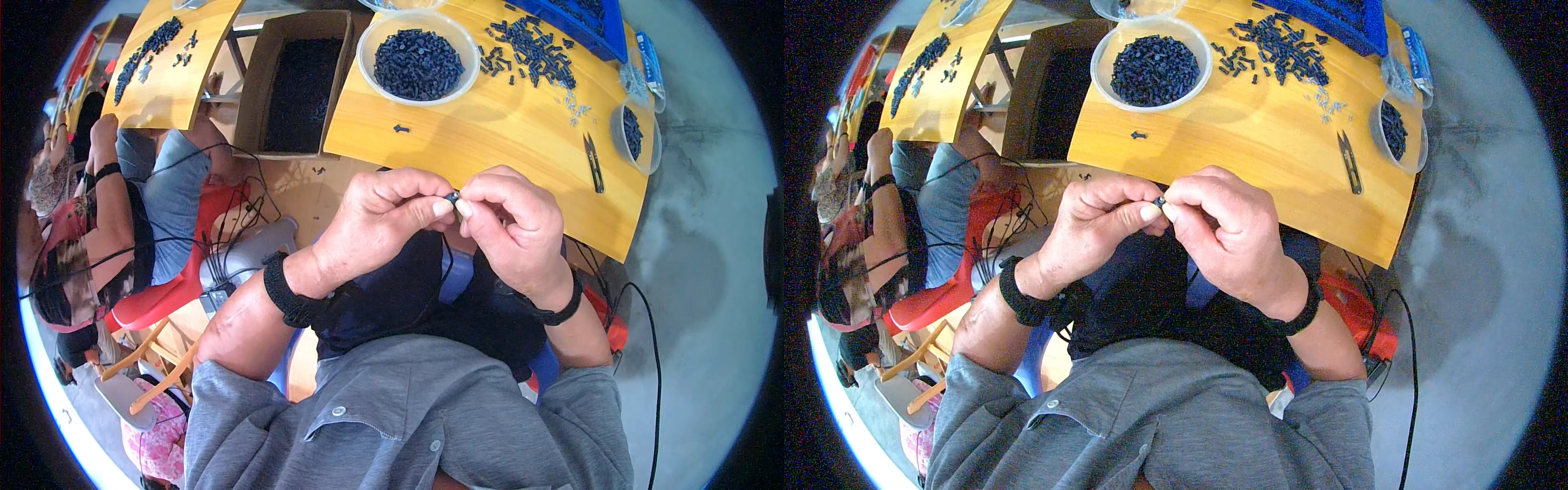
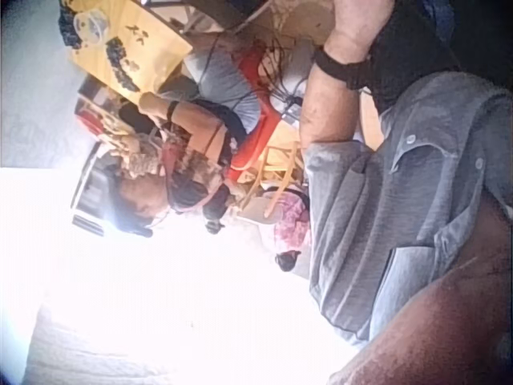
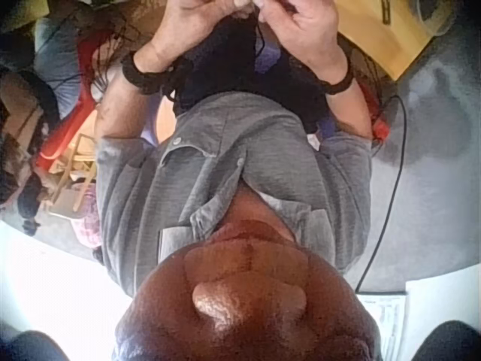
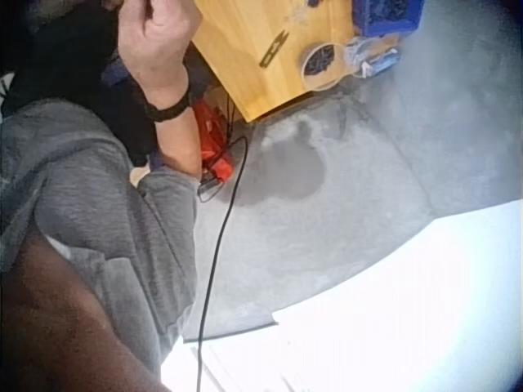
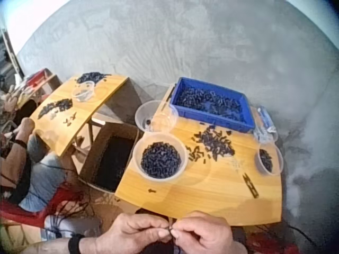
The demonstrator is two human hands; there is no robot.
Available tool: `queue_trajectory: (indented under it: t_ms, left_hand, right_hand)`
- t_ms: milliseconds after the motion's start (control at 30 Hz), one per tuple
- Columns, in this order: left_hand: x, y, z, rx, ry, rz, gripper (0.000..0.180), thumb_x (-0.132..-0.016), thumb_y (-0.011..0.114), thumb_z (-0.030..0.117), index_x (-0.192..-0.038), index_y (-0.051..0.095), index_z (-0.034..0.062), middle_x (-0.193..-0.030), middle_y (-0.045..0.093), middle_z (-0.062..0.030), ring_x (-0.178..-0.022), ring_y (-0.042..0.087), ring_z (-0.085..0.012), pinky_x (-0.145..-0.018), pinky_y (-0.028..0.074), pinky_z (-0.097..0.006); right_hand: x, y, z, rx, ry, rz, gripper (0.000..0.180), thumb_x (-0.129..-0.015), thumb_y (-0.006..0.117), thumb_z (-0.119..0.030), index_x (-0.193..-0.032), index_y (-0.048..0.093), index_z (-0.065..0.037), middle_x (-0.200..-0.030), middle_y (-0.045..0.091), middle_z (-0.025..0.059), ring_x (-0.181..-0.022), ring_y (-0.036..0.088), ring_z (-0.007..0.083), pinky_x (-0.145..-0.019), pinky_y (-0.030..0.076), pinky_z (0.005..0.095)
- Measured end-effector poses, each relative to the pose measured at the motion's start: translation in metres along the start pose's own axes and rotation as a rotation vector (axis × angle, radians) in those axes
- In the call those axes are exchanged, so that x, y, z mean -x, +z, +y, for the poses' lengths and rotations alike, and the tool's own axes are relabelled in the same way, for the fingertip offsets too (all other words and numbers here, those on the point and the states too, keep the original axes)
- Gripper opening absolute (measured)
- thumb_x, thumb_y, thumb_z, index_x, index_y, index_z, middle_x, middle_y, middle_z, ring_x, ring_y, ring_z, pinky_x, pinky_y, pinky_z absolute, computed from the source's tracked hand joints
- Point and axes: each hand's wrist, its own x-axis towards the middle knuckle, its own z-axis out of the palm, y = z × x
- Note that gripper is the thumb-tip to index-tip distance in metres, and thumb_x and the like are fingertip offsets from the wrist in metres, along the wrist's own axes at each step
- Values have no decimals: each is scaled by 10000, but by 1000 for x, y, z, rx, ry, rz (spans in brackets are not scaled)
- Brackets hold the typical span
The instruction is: The person assembles components by hand by joining a blue plastic piece to a black wire, inserting a small silver pin, and placing the finished assembly into a bowl.
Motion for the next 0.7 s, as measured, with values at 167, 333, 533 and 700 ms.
queue_trajectory:
  t_ms: [167, 333, 533, 700]
  left_hand:
    - [0, -2, 3, -26, -6, -19, 119, -894, 600, 31, -984, 651, -27, -853, 669, -47, -784, 620, -93, -727, 526, -239]
    - [-1, -2, 3, -48, -20, -42, 109, -894, 601, 34, -962, 659, -28, -830, 664, -44, -777, 614, -91, -717, 520, -235]
    - [-1, 0, 6, -92, -93, -21, 91, -890, 588, 21, -922, 658, -28, -797, 645, -29, -736, 591, -78, -681, 499, -221]
    - [-3, 1, 11, -159, -82, -94, 89, -894, 568, 11, -884, 650, -23, -787, 630, -25, -740, 584, -75, -678, 489, -217]
  right_hand:
    - [-4, -2, 0, 177, -159, -47, 82, -794, 609, 53, -843, 612, -11, -735, 599, 100, -630, 596, 213, -557, 467, 298]
    - [-7, -6, -1, 264, -245, -106, 107, -775, 609, 70, -846, 608, -11, -731, 585, 110, -623, 592, 242, -554, 470, 319]
    - [-3, -2, 3, 314, -287, -102, 139, -772, 598, 82, -873, 597, -14, -754, 579, 124, -645, 592, 272, -566, 475, 340]
    - [5, -6, 9, 112, -110, -113, 101, -806, 583, 63, -875, 589, -11, -747, 575, 114, -642, 582, 240, -578, 460, 310]
